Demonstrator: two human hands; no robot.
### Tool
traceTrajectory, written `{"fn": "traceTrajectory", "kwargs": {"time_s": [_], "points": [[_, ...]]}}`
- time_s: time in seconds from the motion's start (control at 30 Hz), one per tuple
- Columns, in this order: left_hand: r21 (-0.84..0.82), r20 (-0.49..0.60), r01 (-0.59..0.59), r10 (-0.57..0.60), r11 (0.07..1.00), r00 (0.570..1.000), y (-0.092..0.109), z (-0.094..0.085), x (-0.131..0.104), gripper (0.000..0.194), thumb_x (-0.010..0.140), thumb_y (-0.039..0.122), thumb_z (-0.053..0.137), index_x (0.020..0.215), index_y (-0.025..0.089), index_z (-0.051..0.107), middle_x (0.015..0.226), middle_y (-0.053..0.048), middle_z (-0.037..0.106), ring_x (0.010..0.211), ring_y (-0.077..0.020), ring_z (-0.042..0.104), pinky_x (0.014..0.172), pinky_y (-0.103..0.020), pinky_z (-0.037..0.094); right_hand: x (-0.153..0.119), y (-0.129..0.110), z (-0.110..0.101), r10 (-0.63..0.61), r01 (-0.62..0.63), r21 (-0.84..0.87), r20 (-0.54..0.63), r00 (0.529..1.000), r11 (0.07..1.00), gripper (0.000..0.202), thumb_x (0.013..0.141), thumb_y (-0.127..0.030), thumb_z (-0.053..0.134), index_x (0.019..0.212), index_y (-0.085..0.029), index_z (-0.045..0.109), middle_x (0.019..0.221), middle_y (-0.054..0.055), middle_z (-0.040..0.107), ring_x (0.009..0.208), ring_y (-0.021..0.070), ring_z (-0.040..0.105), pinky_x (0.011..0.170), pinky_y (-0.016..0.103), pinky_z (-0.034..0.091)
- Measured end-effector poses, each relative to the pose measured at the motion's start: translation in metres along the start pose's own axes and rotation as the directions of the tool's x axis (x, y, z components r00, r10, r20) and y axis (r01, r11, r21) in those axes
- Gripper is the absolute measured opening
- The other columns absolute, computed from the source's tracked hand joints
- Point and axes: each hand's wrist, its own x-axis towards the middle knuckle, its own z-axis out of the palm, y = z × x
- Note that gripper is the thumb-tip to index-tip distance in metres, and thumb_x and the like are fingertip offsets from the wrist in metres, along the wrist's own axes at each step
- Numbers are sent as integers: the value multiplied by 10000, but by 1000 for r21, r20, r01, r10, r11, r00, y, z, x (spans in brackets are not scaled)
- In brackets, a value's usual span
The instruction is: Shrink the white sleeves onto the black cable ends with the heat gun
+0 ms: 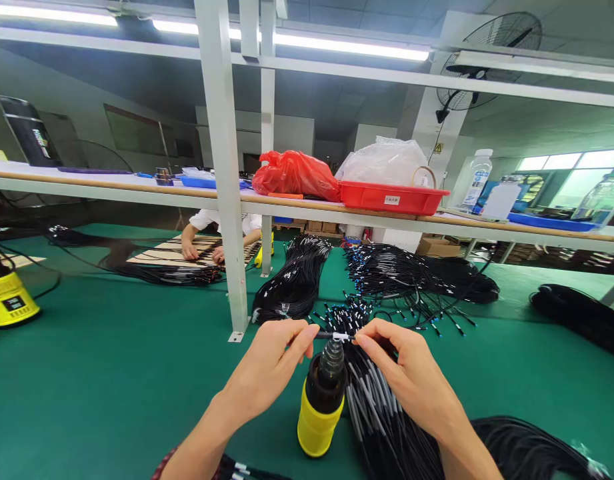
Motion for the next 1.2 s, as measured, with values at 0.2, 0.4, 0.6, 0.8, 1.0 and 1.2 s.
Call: {"fn": "traceTrajectory", "kwargs": {"time_s": [0.2, 0.4, 0.6, 0.8, 1.0, 1.2], "points": [[-100, -37, 16, -20, 995, 999, -1, 3, 3, 518, 987, 488, 320, 613, 181, 505, 606, 27, 512, 610, -130, 476, 597, -241, 337, -1, 1, 0, -14, 14, 2, 15, 1000, 1000, 285, 962, -338, 463, 752, -192, 589, 742, 7, 608, 705, 169, 518, 624, 268, 387], [-141, -32, 24, -28, 990, 999, 1, 3, 3, 412, 963, 444, 397, 668, 184, 520, 666, 22, 521, 669, -145, 467, 633, -248, 348, 2, 2, 0, -5, 5, 10, 9, 1000, 1000, 242, 942, -301, 501, 755, -196, 613, 717, -11, 605, 657, 155, 494, 592, 262, 361], [-150, -11, 69, -71, 986, 997, 3, 5, 3, 420, 963, 459, 391, 671, 183, 513, 677, 21, 514, 690, -148, 457, 612, -254, 321, 3, 2, 1, -17, 17, 19, -15, 1000, 1000, 219, 928, -279, 525, 744, -196, 610, 703, -14, 594, 643, 152, 480, 588, 257, 356], [-140, -35, 58, -63, 989, 997, 1, 5, 5, 445, 959, 473, 404, 645, 176, 507, 641, 32, 489, 654, -136, 438, 628, -254, 321, 3, 5, 2, -13, 13, -21, 25, 1000, 1000, 288, 966, -331, 470, 758, -193, 614, 716, 3, 605, 650, 161, 493, 576, 262, 346], [-156, -59, 59, -69, 986, 996, 0, 7, 5, 372, 946, 442, 448, 691, 184, 530, 691, 28, 529, 694, -146, 452, 646, -255, 343, 6, 9, 6, -2, 2, -33, 15, 1000, 999, 324, 965, -361, 466, 741, -188, 622, 720, 5, 620, 674, 166, 513, 604, 271, 350], [-160, -90, 23, -38, 987, 995, -1, 6, 6, 255, 929, 378, 494, 763, 195, 555, 759, 25, 577, 751, -154, 499, 703, -260, 375, 8, 14, 6, 26, -26, 9, -5, 1000, 1000, 237, 924, -333, 531, 773, -203, 661, 750, -4, 656, 689, 168, 551, 607, 271, 370]]}}
